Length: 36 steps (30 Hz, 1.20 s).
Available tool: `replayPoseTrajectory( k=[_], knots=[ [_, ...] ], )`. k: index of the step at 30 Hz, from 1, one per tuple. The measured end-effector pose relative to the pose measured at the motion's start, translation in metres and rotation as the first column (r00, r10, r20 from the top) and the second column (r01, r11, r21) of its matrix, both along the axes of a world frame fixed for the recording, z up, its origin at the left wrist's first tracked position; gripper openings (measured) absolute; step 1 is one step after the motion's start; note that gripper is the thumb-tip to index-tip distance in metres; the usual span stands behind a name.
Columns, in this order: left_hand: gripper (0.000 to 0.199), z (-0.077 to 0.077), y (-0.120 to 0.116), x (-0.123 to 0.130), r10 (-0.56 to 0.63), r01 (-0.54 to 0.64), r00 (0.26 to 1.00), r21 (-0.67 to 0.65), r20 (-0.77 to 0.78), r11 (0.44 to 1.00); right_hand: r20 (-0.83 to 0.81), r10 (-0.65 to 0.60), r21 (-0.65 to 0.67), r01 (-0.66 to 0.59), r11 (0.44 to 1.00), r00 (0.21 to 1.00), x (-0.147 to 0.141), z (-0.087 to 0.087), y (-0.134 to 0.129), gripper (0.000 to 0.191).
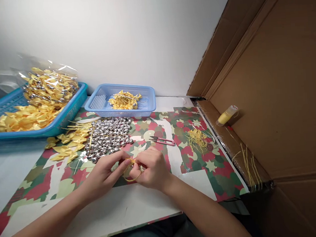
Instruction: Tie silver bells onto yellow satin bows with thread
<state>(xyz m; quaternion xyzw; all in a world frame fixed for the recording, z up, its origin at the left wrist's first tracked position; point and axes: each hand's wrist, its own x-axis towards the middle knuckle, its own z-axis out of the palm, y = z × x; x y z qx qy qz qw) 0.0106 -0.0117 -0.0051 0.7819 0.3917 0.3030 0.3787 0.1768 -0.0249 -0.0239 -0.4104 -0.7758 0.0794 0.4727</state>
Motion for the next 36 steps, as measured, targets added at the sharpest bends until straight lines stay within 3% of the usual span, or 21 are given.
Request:
replayPoseTrajectory(
  k=[8, 14, 20, 24, 27, 29, 36],
  knots=[
    [0.025, -0.0001, -0.0027, 0.0010, 0.060, -0.066, 0.995, 0.077, 0.074, 0.995, -0.061, 0.002, 0.027, 0.000, 1.000, 0.998, 0.0016, 0.0050, -0.0016, 0.024],
    [0.024, -0.0034, -0.0035, -0.0011, 0.000, 0.001, 0.998, -0.017, 0.065, 1.000, -0.029, 0.039, -0.029, -0.040, 0.999, 0.999, 0.0054, 0.0019, -0.0003, 0.018],
    [0.024, -0.0050, -0.0044, -0.0016, -0.020, 0.020, 0.999, 0.028, 0.029, 0.999, 0.055, 0.061, -0.060, -0.058, 0.997, 0.997, 0.0072, 0.0026, 0.0013, 0.017],
    [0.018, -0.0044, -0.0047, -0.0018, 0.033, -0.038, 0.999, 0.128, 0.039, 0.991, 0.000, 0.105, -0.093, -0.105, 0.990, 0.994, 0.0059, 0.0015, 0.0009, 0.023],
    [0.004, -0.0029, -0.0049, -0.0029, 0.098, -0.130, 0.988, 0.310, 0.116, 0.942, -0.075, 0.069, -0.141, -0.079, 0.987, 0.995, 0.0047, 0.0009, -0.0006, 0.024],
    [0.011, -0.0022, -0.0052, -0.0035, 0.092, -0.135, 0.988, 0.399, 0.125, 0.907, -0.070, 0.054, -0.158, -0.064, 0.985, 0.996, 0.0039, 0.0006, -0.0017, 0.024],
    [0.011, -0.0015, -0.0034, -0.0053, 0.133, -0.139, 0.990, 0.478, 0.047, 0.867, 0.001, 0.034, -0.141, -0.033, 0.989, 0.999, 0.0029, -0.0002, -0.0027, 0.023]
  ],
)
